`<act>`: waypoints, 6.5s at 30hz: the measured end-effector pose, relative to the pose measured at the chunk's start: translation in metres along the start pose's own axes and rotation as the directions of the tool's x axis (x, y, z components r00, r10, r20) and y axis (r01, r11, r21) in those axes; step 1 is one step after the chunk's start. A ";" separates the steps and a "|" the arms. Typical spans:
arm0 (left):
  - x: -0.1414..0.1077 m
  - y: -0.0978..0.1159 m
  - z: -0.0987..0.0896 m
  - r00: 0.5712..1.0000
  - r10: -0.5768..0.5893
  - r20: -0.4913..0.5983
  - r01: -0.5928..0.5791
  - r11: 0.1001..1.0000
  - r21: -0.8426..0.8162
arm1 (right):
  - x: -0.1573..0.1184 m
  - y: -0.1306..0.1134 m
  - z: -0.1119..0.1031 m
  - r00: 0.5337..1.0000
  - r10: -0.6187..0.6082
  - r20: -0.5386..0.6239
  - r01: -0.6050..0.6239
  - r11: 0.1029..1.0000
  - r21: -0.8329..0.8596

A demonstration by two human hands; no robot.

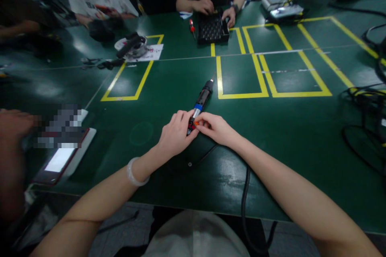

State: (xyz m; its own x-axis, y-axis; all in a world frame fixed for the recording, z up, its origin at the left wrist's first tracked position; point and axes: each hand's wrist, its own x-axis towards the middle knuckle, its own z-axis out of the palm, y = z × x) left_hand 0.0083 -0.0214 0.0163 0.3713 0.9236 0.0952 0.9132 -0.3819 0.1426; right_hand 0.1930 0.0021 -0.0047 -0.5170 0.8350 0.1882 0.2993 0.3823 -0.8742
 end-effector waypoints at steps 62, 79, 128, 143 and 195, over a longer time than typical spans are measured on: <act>-0.001 -0.019 0.009 0.994 0.092 -0.056 -0.107 0.910 -0.400 | -0.002 0.003 -0.014 0.947 0.224 0.230 -0.314 0.796 0.518; -0.001 -0.019 0.006 0.999 0.038 0.012 -0.032 0.938 -0.345 | -0.004 0.006 -0.016 0.990 0.062 0.130 -0.067 0.997 0.035; -0.001 -0.071 -0.020 0.998 -0.003 0.066 -0.007 0.990 0.142 | 0.000 0.015 -0.026 0.944 0.312 -0.105 -0.263 0.907 0.329; 0.022 -0.265 -0.041 0.873 -0.486 0.054 0.457 0.850 0.264 | -0.001 0.018 -0.025 0.946 0.318 -0.066 -0.279 0.900 0.335; -0.004 -0.056 -0.011 0.972 -0.237 0.002 0.235 0.966 0.104 | -0.002 0.007 -0.013 0.979 0.157 -0.131 -0.142 0.983 0.115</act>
State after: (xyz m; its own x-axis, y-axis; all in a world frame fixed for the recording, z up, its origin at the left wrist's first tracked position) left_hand -0.0459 -0.0044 0.0189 0.1450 0.9878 0.0569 0.9873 -0.1482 0.0574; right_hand 0.2065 0.0082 -0.0050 -0.3544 0.9291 0.1059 0.2756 0.2120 -0.9376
